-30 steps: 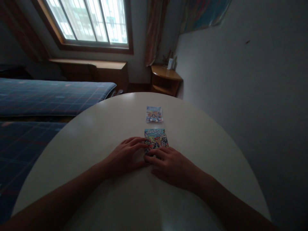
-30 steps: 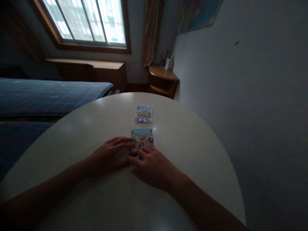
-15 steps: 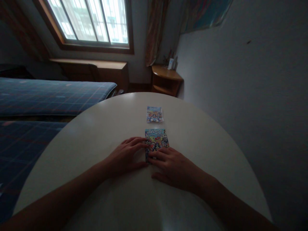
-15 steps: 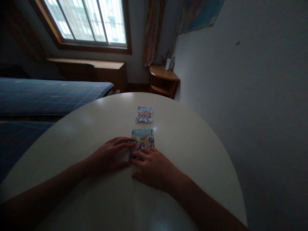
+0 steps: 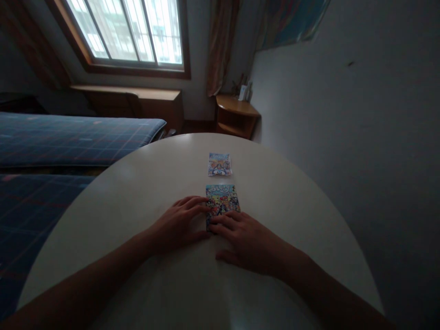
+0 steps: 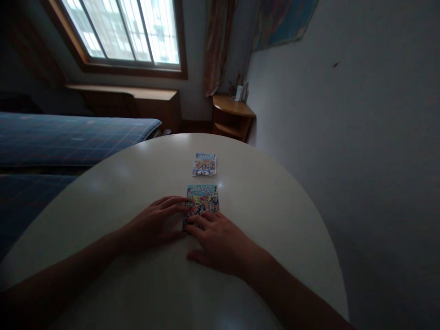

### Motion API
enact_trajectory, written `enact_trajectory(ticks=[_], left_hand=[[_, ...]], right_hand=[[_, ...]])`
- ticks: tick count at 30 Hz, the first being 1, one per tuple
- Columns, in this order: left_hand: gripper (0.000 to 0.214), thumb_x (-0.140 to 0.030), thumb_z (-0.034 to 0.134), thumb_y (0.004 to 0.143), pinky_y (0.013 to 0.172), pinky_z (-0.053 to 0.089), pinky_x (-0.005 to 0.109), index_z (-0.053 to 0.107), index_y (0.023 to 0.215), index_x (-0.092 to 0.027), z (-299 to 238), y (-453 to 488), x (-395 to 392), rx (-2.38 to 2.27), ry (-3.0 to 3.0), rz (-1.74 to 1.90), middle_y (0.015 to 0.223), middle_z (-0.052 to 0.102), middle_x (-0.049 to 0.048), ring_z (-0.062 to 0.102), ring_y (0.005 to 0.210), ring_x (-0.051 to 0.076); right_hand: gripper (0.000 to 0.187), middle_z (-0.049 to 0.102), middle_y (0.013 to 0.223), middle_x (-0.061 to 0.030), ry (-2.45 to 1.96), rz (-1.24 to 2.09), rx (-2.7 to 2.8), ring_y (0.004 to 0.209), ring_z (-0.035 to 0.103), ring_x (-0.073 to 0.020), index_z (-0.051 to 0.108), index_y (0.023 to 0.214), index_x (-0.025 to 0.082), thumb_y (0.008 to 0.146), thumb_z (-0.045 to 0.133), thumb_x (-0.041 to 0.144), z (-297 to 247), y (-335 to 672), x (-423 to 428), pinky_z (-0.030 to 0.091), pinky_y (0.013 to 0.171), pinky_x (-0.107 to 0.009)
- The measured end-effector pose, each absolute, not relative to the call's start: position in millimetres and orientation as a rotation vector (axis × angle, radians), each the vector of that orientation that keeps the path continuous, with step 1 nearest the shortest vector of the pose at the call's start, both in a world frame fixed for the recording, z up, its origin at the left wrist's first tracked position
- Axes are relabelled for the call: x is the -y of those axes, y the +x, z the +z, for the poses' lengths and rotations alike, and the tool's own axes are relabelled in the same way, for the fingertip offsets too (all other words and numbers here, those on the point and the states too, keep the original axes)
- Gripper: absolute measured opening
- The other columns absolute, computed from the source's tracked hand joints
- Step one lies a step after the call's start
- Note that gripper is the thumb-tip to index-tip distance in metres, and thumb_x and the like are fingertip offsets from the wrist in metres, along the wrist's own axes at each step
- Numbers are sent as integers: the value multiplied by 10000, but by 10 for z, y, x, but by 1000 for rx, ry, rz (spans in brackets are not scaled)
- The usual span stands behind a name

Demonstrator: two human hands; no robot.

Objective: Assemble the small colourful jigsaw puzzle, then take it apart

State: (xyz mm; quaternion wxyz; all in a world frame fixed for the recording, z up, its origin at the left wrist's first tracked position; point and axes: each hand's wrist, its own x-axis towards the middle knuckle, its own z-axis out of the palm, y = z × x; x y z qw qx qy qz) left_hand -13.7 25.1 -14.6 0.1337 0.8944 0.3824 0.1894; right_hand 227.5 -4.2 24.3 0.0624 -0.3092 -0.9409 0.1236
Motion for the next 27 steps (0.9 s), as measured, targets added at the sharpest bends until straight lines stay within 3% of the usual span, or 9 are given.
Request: enact_trajectory(ticks=[6,11,14,18,27], left_hand=[[439,-428,655,879,1098,402,493,524,1277,-297,-189,-128,-249,-1126,2620,527,1521,419,53,446,1347,273],[589,-437,648,875,1154,345,490,432,1399,-274,-199,-103,-254,-1163,2632,517,1557,377,65,336,1432,280],[688,-510,603,894,1167,314,507,343,1485,-274,-195,-87,-253,-1203,2651,457,1595,302,77,278,1462,294],[662,-531,586,899,1174,294,512,371,1479,-293,-203,-78,-260,-1224,2660,404,1593,309,68,311,1450,288],[611,-532,618,879,1160,328,504,454,1416,-291,-226,-78,-303,-1244,2645,432,1560,379,57,349,1431,288]], right_hand=[[409,628,1315,-74,-835,456,2793,1192,562,-231,585,1302,211,914,627,333,193,2385,-140,428,1055,-407],[887,427,1514,-157,-989,363,2621,1410,364,-305,356,1498,184,776,735,532,47,2587,-382,325,1144,-490],[1083,308,1573,-202,-1125,375,2625,1468,249,-341,279,1534,117,721,683,706,-45,2643,-455,267,1175,-518],[1067,301,1577,-200,-1198,396,2645,1466,258,-346,345,1514,122,721,606,786,-82,2631,-472,258,1179,-521],[1076,328,1566,-196,-1257,364,2642,1453,288,-346,385,1496,100,704,617,791,-47,2589,-461,272,1182,-498]])
